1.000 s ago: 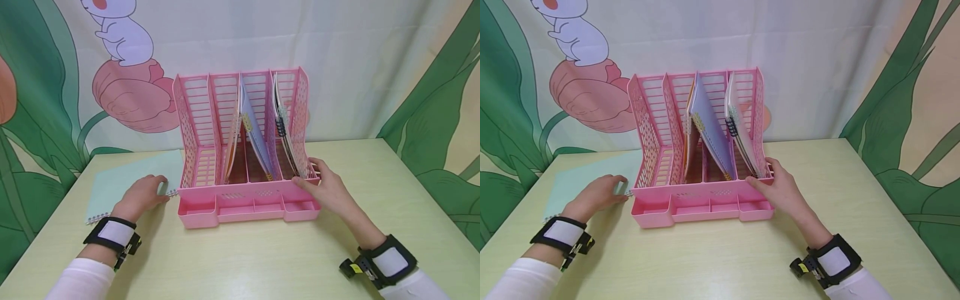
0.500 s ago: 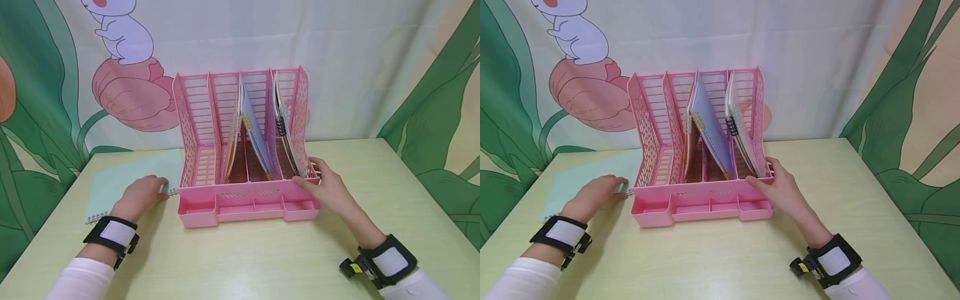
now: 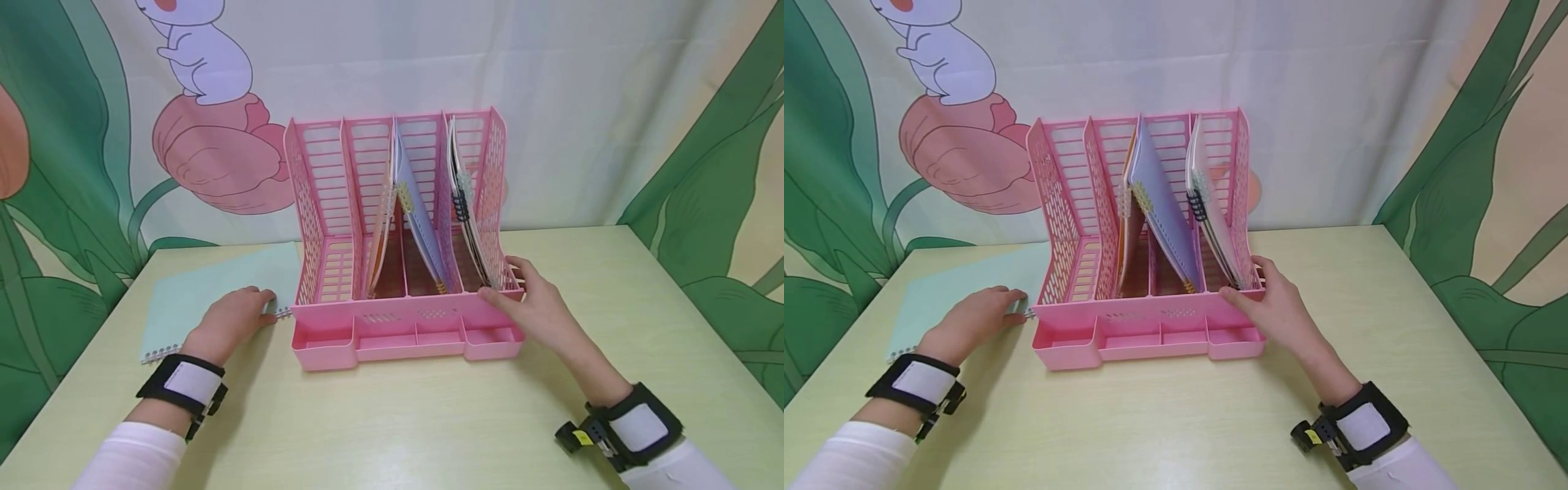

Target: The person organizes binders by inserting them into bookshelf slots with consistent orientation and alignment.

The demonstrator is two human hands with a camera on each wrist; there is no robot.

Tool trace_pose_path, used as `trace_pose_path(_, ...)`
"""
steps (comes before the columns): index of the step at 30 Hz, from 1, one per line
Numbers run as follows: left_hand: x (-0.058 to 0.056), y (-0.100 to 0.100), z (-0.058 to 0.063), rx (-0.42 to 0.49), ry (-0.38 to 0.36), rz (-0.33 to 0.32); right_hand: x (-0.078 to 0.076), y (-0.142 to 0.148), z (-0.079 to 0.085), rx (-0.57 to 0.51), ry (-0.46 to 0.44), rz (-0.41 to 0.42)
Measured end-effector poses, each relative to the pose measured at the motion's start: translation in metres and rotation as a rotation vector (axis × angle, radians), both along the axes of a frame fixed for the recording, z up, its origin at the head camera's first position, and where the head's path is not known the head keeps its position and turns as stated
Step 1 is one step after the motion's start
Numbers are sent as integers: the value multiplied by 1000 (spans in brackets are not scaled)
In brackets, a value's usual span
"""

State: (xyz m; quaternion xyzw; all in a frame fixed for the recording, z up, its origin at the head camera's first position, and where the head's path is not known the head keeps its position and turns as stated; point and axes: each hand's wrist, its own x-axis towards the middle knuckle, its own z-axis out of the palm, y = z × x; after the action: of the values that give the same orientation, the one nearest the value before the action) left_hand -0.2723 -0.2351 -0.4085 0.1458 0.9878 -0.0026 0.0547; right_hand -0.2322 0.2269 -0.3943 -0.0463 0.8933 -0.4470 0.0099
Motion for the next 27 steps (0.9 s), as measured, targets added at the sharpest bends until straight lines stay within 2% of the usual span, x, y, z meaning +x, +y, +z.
trace_pose_path(13, 1, -1, -5, -15, 70, -48, 1, 0, 1, 5, 17, 3)
trace_pose_path(21, 1, 1, -3, -49, 46, -62, 1, 1, 0, 3, 22, 5)
trace_pose_path(27, 3, 1, -4, -70, 61, -114, 1, 0, 0, 4, 26, 6)
